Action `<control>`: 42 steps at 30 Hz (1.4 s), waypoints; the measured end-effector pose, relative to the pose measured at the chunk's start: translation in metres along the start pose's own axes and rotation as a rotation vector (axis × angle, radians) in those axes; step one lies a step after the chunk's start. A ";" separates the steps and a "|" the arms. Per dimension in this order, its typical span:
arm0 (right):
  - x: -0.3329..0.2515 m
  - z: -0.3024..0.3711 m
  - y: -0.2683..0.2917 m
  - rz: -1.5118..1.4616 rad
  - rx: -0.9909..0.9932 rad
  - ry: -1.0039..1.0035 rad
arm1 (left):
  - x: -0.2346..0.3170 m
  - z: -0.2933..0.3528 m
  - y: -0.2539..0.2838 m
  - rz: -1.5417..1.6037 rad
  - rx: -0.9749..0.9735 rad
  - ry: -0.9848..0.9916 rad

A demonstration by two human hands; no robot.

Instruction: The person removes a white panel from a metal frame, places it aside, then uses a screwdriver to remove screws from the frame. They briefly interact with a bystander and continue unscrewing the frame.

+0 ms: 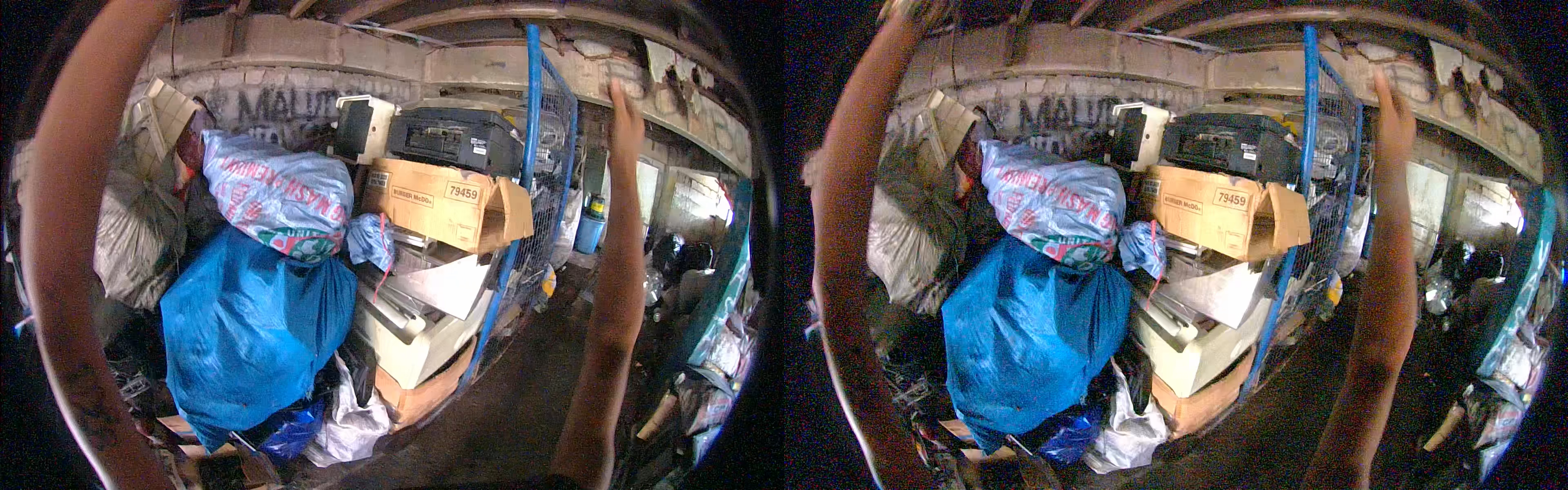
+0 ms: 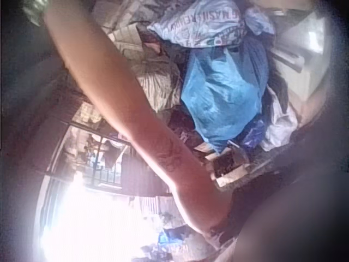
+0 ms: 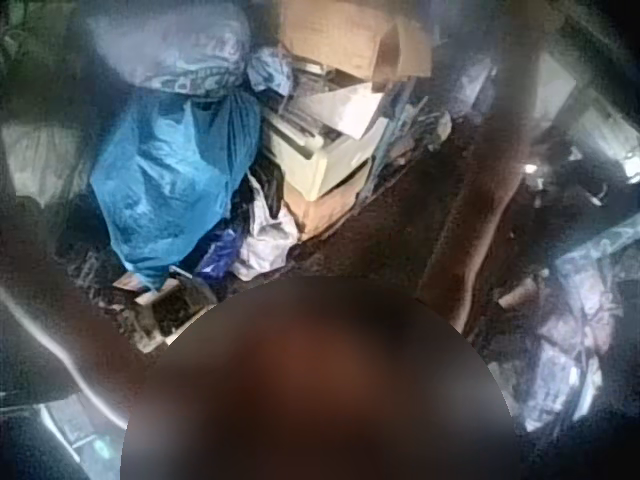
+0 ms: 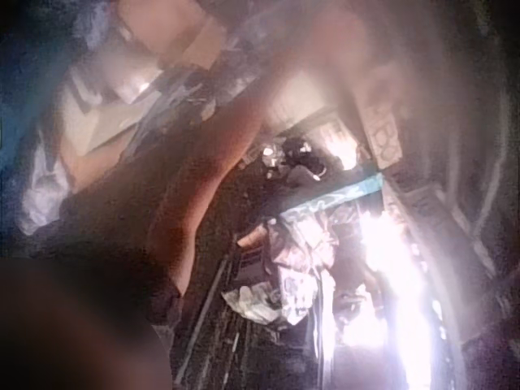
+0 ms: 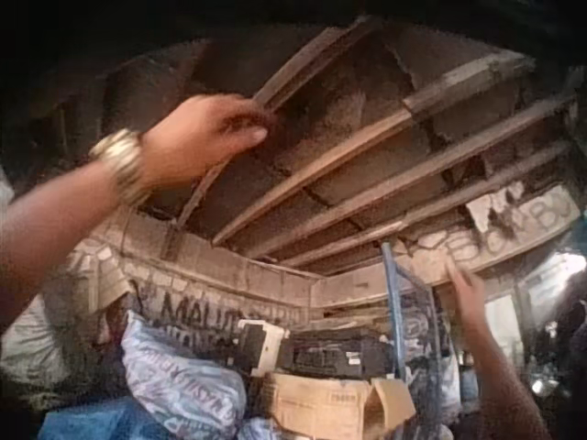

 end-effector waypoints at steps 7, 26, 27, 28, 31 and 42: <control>0.115 0.400 0.184 0.319 -0.363 -0.854 | 0.203 0.405 0.222 -0.040 -0.699 0.682; -0.097 0.990 0.382 0.305 -1.819 -0.469 | 0.393 0.498 1.303 -0.906 -1.604 2.343; -0.134 1.000 0.372 0.256 -1.647 -0.278 | 0.389 0.474 1.351 -1.024 -1.540 2.322; -0.161 1.027 0.381 0.241 -1.781 -0.880 | 0.390 0.446 1.393 -1.199 -1.428 2.306; -0.294 1.068 0.418 0.227 -2.264 -0.848 | 0.404 0.362 1.489 -1.831 -1.173 2.324; -0.556 1.194 0.526 0.331 -2.787 -0.286 | 0.536 0.159 1.629 -2.305 -0.167 2.493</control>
Point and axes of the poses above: each hand's wrist, its own z-axis away from the middle knuckle, its own y-axis out of the back of the hand, x = y × z, the point moved 6 cm from there along -z, towards the middle knuckle, and after that the axes turned 14 degrees about x, right-handed, at the moved point
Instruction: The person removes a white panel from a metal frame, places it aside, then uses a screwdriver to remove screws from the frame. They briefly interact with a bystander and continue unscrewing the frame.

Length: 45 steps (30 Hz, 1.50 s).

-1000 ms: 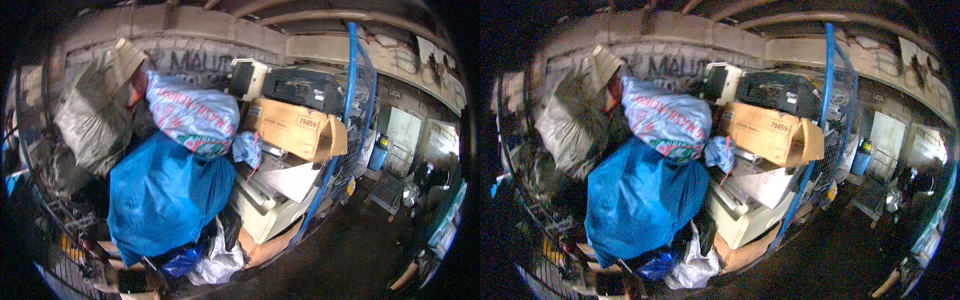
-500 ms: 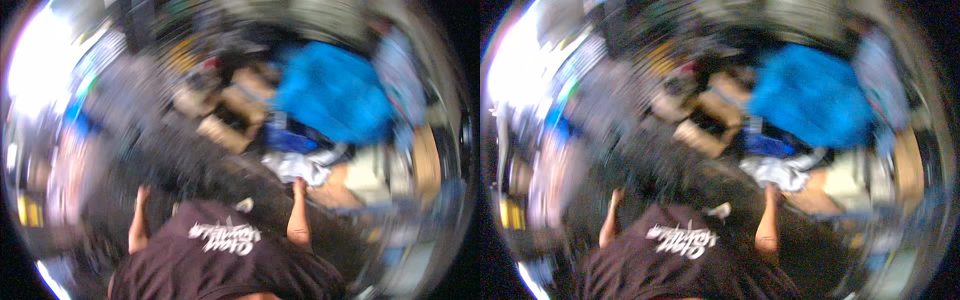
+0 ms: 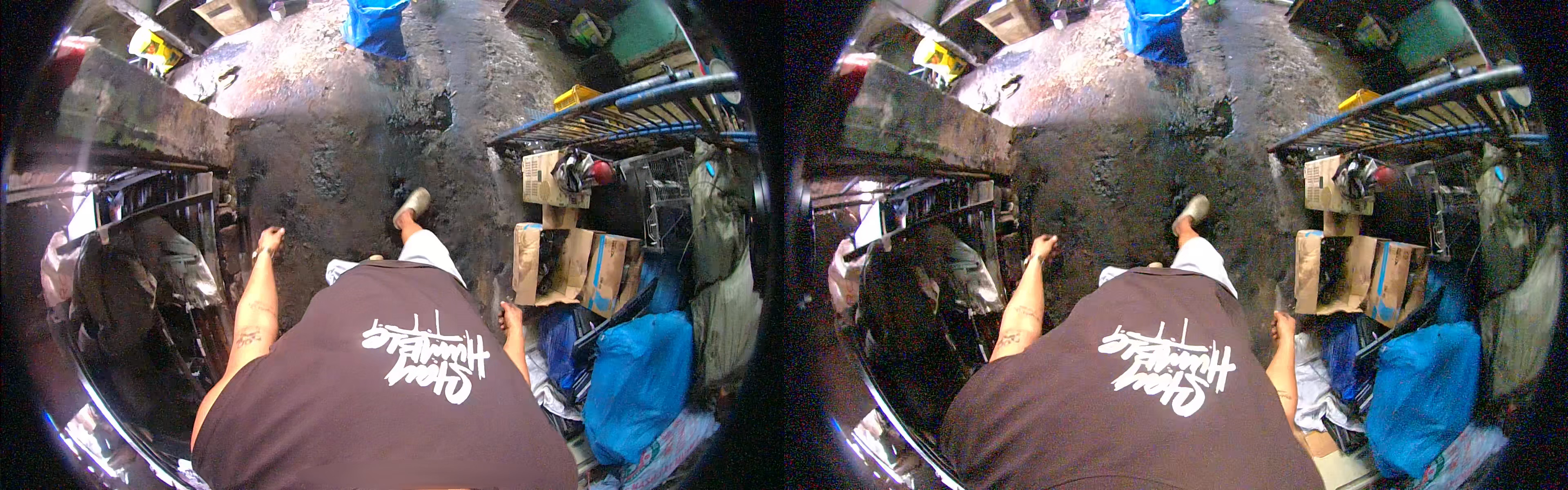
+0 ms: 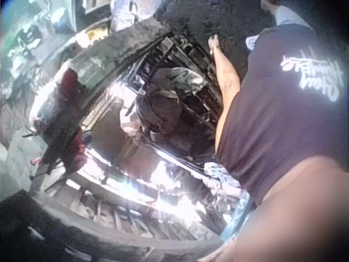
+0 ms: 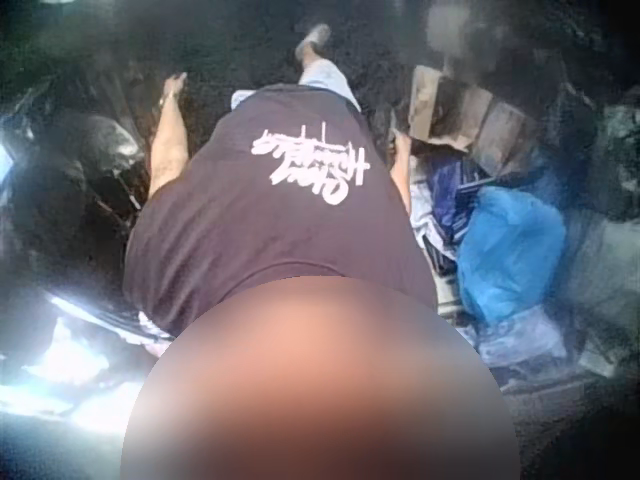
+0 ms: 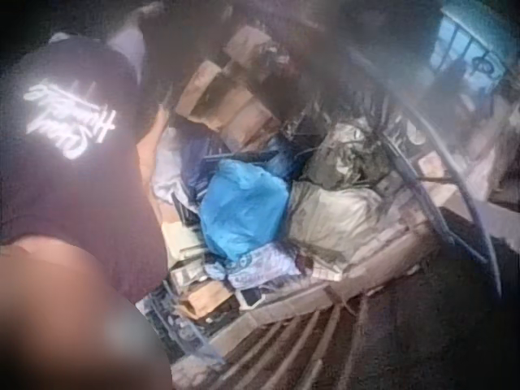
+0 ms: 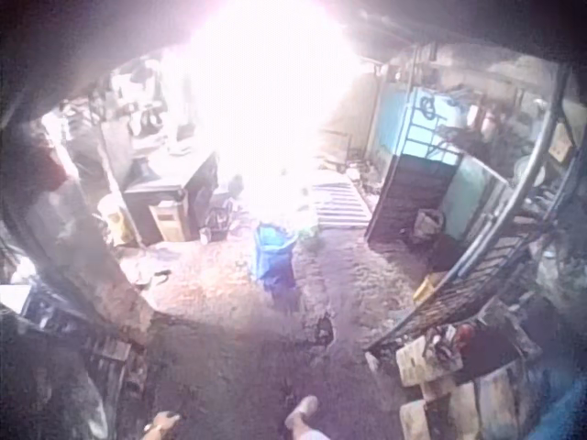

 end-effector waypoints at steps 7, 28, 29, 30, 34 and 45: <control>-0.242 -0.134 -0.112 0.172 -0.019 0.101 | 0.005 0.004 0.033 0.359 0.073 0.409; -0.938 -0.126 -0.316 0.305 -0.025 0.888 | 0.604 -0.431 -0.105 0.104 -0.163 -0.112; -0.910 -0.153 -0.299 0.218 0.017 0.712 | 0.662 -0.471 -0.093 -0.040 0.006 -0.227; -0.889 -0.172 -0.287 0.174 0.116 0.654 | 0.716 -0.501 -0.088 0.173 -0.048 -0.229; -0.814 -0.232 -0.244 0.050 0.042 0.077 | 0.925 -0.597 -0.056 0.046 0.103 -0.455; -1.154 -0.424 -0.271 -0.152 -0.137 -0.004 | 1.038 -0.511 -0.214 0.229 -0.117 0.192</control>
Point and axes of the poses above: each hand's wrist, its own z-axis away from the middle knuckle, its own y-axis out of the back of the hand, x = y × z, the point moved 6 cm from there along -z, towards the middle knuckle, and after that the axes turned 14 degrees about x, right-handed, at the moved point
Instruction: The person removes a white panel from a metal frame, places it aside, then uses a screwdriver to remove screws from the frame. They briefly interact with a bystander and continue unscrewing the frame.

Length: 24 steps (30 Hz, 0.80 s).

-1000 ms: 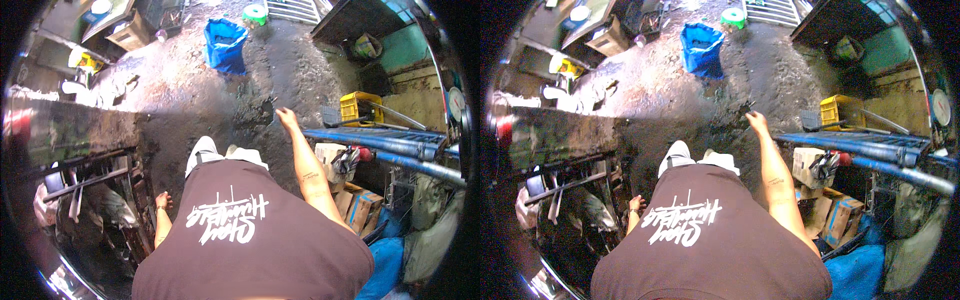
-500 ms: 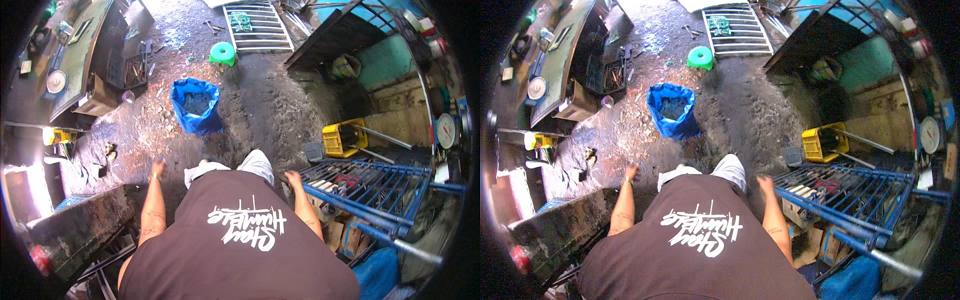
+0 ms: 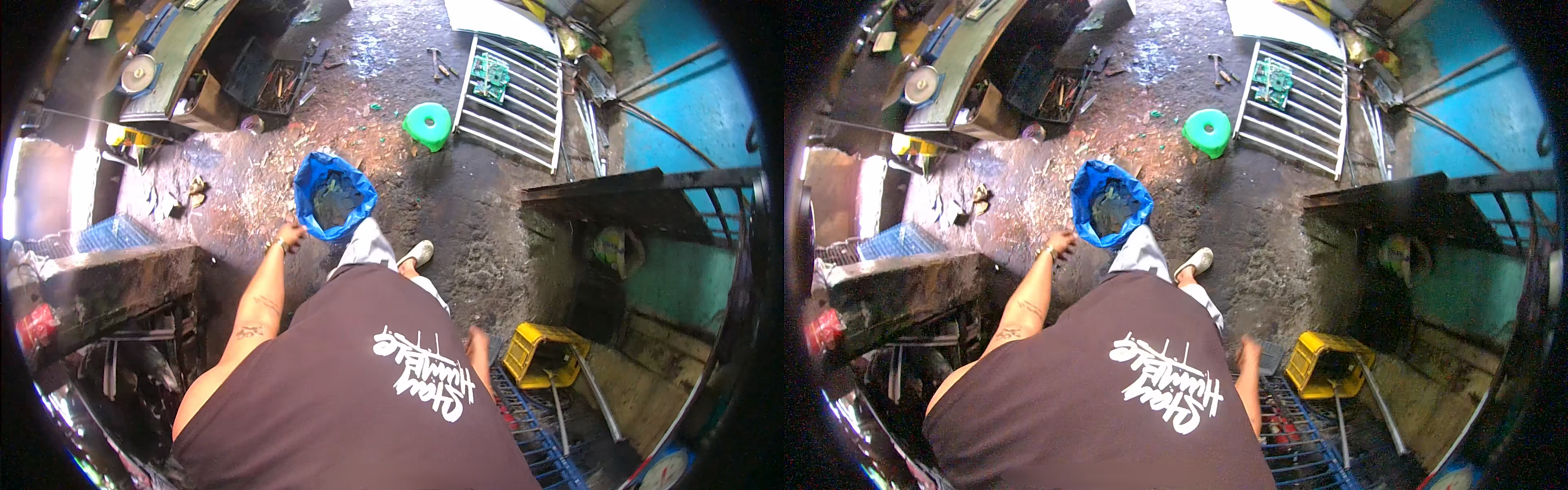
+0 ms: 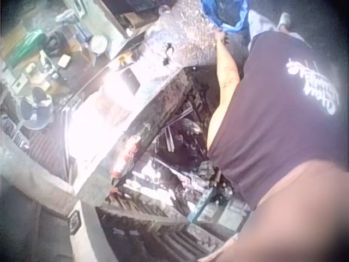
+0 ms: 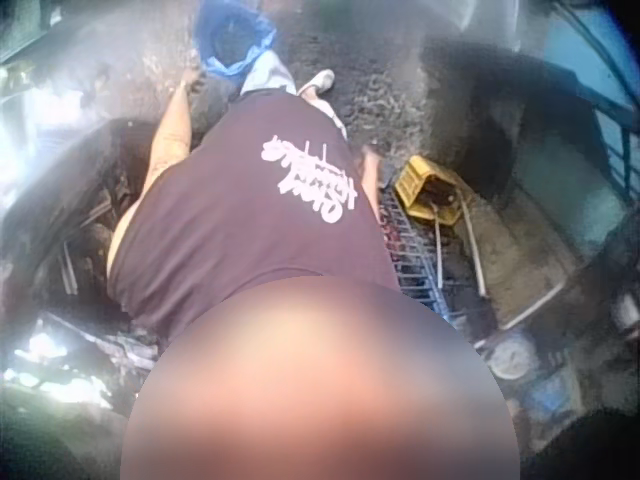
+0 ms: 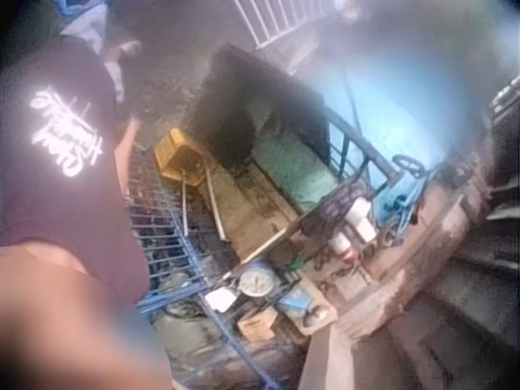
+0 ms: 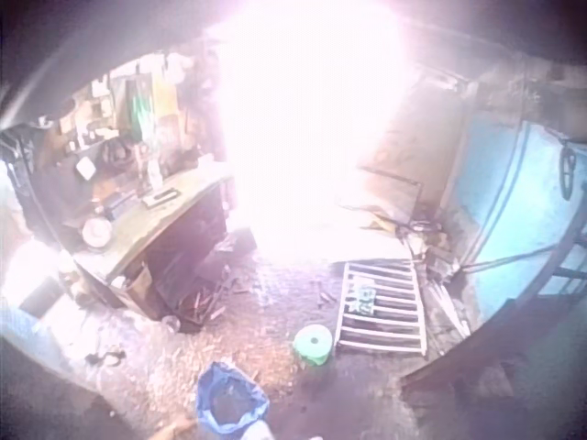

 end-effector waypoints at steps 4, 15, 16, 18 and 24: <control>-0.257 -0.073 -0.025 0.221 0.074 0.294 | -0.026 0.057 -0.043 -0.103 -0.120 0.082; -0.653 -0.026 -0.330 0.239 -0.185 0.704 | 0.105 -0.073 -0.001 0.225 0.174 0.347; -0.665 -0.018 -0.366 0.243 -0.212 0.705 | 0.132 -0.095 0.004 0.208 0.161 0.340; -0.685 -0.006 -0.428 0.242 -0.278 0.679 | 0.198 -0.139 0.013 0.231 0.168 0.337; -0.748 0.018 -0.521 0.469 -0.247 0.569 | 0.480 -0.273 0.111 -0.102 0.328 -0.262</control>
Point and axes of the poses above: each hand's wrist, its own z-axis away from the middle knuckle, its own y-axis out of the back of the hand, x = y × z, the point moved 6 cm from there along -z, towards the middle knuckle, and after that the axes turned 14 degrees about x, right-handed, at the moved point
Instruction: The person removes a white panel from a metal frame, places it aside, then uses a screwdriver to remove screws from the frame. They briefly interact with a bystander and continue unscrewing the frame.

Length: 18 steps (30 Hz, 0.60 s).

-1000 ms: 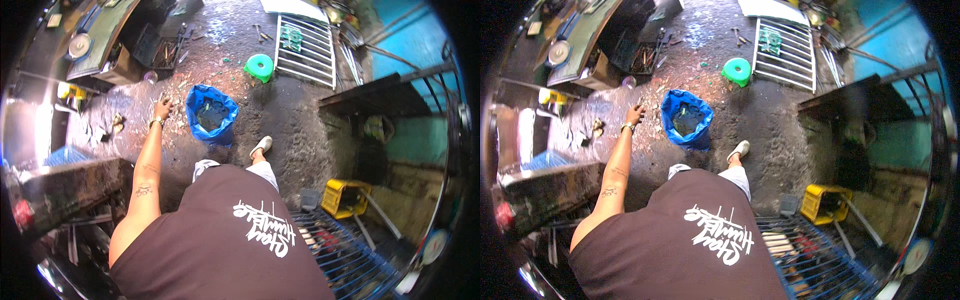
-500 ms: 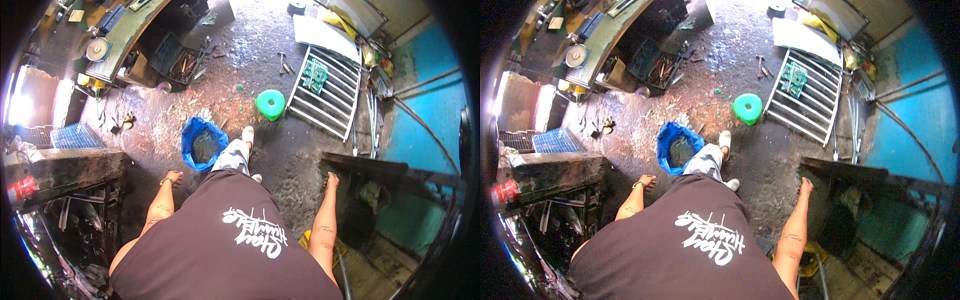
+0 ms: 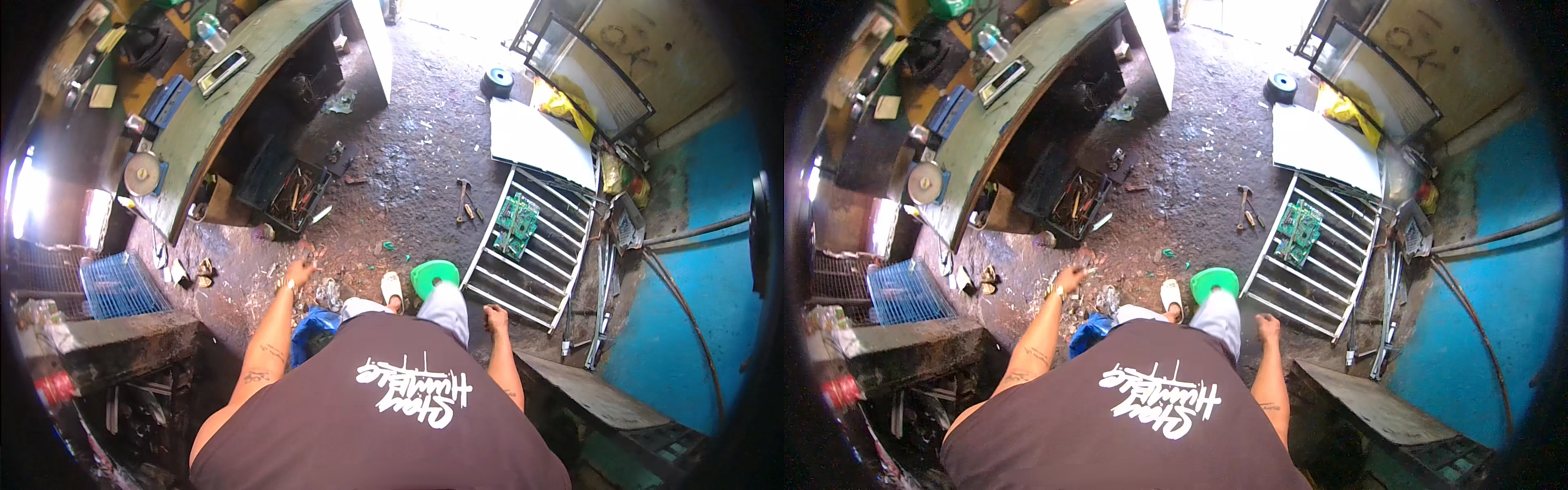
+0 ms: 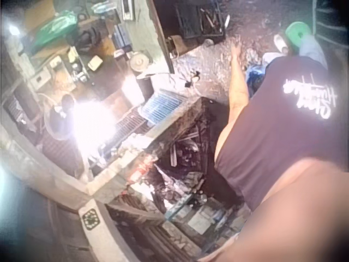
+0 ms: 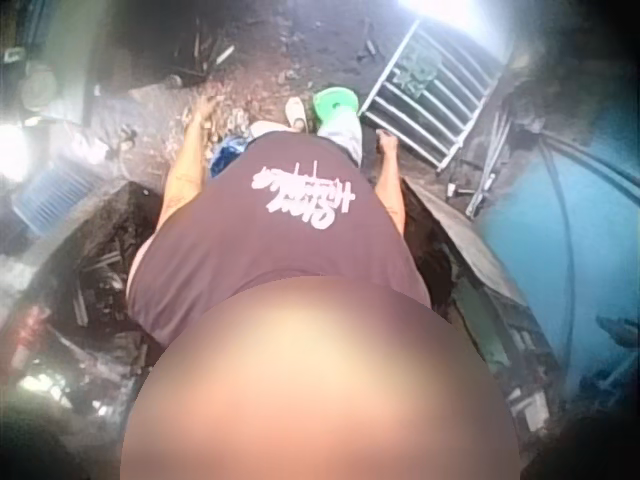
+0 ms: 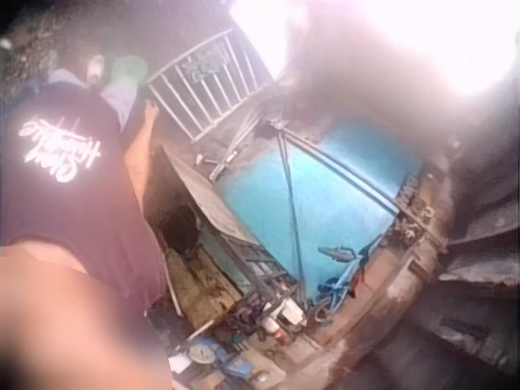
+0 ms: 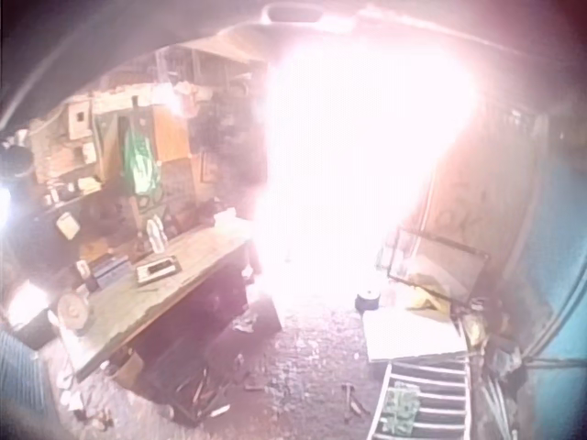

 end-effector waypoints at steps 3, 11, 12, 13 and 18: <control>-0.032 -0.010 -0.005 -0.075 0.001 -0.054 | 0.119 -0.089 0.042 0.206 0.083 -0.195; -0.090 -0.194 -0.079 0.434 -0.189 0.133 | 0.360 -0.263 0.101 0.371 0.259 -0.303; -0.109 -0.236 -0.094 0.455 -0.160 0.109 | 0.381 -0.286 0.104 0.381 0.271 -0.268; -0.127 -0.271 -0.100 0.489 -0.133 0.075 | 0.401 -0.308 0.108 0.426 0.267 -0.257; -0.424 -0.390 -0.170 1.068 0.023 1.112 | 0.498 -0.412 0.137 0.512 0.394 -0.193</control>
Point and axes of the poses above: each hand's wrist, its own z-axis away from the middle knuckle, its own y-axis out of the back of the hand, x = y × z, the point moved 6 cm from there along -z, towards the middle knuckle, and after that the axes turned 14 degrees about x, right-handed, at the moved point
